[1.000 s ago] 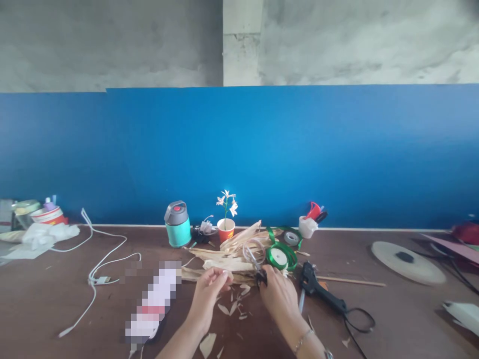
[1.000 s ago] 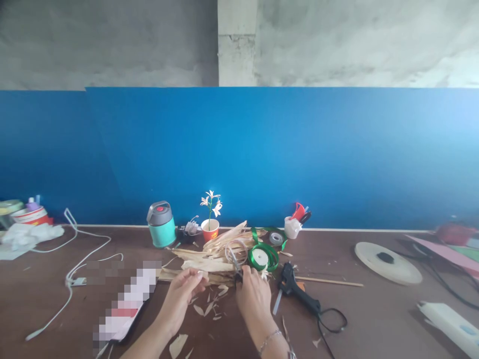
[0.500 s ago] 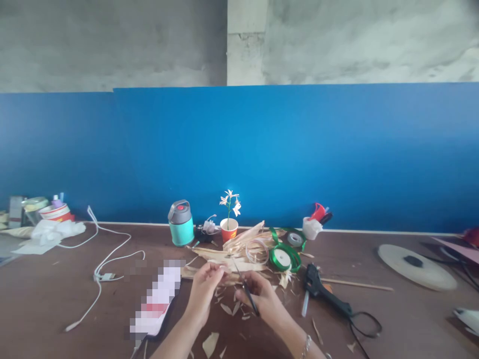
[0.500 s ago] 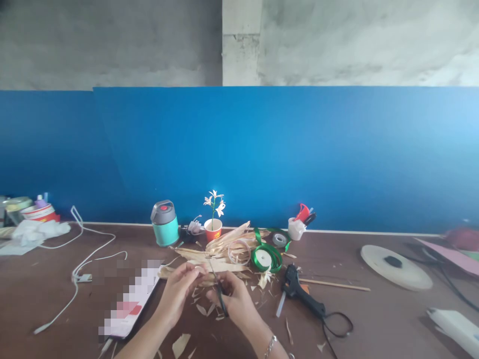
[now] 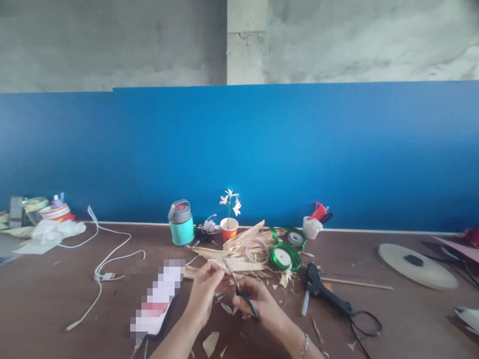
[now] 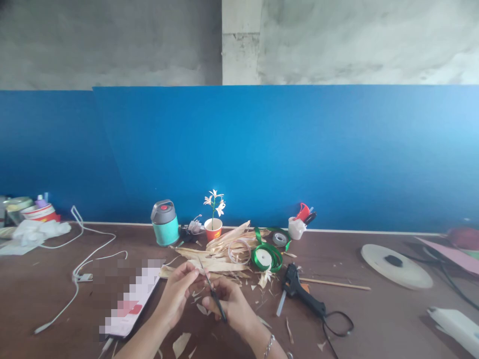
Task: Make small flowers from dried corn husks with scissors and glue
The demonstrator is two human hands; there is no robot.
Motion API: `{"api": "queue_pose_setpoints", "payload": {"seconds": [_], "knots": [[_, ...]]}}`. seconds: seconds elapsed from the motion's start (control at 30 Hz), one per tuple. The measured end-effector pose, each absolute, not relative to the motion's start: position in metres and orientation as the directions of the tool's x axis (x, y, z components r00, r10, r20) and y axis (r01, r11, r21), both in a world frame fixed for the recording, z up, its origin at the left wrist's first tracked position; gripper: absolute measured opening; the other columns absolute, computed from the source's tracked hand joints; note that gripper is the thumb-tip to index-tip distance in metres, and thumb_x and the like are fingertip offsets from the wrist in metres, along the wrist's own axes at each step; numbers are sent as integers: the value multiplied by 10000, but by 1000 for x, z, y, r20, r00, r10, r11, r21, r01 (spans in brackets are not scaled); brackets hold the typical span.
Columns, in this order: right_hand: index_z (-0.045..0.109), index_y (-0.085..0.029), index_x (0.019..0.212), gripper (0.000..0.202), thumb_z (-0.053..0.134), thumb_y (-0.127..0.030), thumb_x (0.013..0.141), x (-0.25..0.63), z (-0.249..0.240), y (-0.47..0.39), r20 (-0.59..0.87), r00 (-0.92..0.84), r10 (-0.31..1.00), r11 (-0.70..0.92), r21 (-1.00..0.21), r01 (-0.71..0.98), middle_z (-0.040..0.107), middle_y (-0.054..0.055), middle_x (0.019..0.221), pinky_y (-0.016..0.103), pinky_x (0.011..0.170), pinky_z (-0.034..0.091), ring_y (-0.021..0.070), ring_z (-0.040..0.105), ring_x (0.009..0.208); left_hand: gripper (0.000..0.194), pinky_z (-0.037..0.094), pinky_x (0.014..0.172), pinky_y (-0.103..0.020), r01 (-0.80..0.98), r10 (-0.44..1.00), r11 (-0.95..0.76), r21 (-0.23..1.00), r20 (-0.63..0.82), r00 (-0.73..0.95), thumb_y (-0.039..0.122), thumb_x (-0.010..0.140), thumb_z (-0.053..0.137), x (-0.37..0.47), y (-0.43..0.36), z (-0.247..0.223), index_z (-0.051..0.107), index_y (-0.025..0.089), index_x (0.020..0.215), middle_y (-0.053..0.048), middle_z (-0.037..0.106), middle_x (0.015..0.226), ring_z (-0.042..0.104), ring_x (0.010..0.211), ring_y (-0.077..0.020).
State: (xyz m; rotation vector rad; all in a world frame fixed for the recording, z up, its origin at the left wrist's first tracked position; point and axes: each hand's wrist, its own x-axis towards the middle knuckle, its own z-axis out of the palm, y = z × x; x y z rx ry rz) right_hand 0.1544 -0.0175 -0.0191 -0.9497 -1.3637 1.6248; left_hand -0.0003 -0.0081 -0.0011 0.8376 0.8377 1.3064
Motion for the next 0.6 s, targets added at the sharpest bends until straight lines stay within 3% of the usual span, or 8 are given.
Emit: {"api": "queue_pose_setpoints", "payload": {"seconds": [0.6], "knots": [[579,-153,778,489,813,-506,534,155,-26,-15,-56,-414,909,-120,-984,-130,503,-63,607,170,396,352,33,376,431,285,509,686,-300,-506,991,124,854,-78,112,291,626,772,-3,-4,-4,517,167,591,-10,675,657,647,638,-163]]}}
